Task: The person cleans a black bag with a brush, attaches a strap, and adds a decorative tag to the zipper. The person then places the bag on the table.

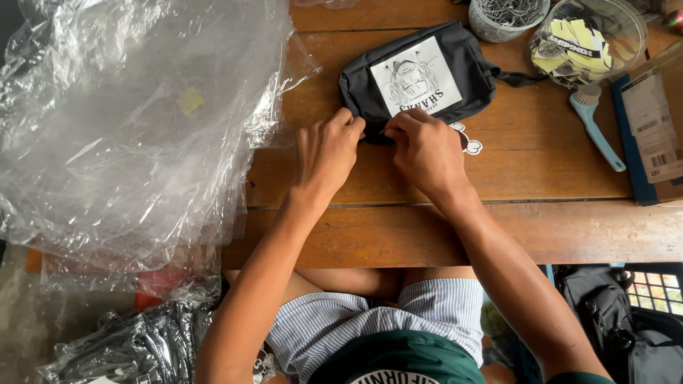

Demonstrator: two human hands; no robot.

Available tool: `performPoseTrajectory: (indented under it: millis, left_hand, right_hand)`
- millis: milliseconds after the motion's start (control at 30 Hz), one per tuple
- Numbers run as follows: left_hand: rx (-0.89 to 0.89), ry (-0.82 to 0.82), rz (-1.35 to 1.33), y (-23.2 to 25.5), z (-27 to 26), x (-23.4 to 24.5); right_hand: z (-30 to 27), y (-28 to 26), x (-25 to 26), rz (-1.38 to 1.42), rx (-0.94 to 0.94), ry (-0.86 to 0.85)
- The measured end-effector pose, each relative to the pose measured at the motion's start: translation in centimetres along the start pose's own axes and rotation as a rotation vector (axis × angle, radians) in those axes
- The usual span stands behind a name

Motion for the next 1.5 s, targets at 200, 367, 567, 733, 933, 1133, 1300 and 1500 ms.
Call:
performPoseTrajectory:
  millis: [200, 367, 567, 733, 933, 1133, 1300, 1500]
  left_hand:
    - [0.152, -0.032, -0.122, 1.3, -0.1, 1.1]
    - [0.362, -0.141, 0.017, 2.8, -0.3, 1.3]
    - [0.513, -0.068, 0.004, 3.0, -0.5, 0.3]
    - [0.557, 0.040, -0.123, 2.9, -1.0, -0.1]
    - [0.554, 0.078, -0.280, 2.6, -1.0, -0.1]
    - [0.582, 0.129, -0.491, 1.2, -1.2, -3.1]
    - [0.614, 0.078, -0.460, 2.4, -1.2, -1.5]
    - [0.512, 0.014, -0.155, 3.3, -0.7, -0.9]
  right_hand:
    - [-0.3, 0.2, -0.2, 0.000, 0.010, 0.014]
    - [-0.6, 0.9, -1.1, 0.004, 0.036, 0.012]
    - [-0.7, 1.0, -1.3, 0.018, 0.060, 0.024]
    - [-0.7, 0.8, -0.8, 0.030, 0.074, 0.025]
    - [-0.9, 0.8, -0.1, 0.054, 0.089, 0.017]
    - [-0.9, 0.8, 0.1, 0.065, 0.095, 0.023]
    - [-0.8, 0.6, 0.3, 0.060, 0.111, 0.003]
    - [-0.8, 0.7, 0.4, 0.047, 0.114, -0.022]
Point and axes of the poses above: each hand's wrist, its own z-axis towards the middle knuckle, its own x-axis out of the back of the hand, y = z × x, the point moved 2 cm from there along z, towards the middle knuckle, and after that the axes turned 6 degrees about z, right-handed, at the moved point
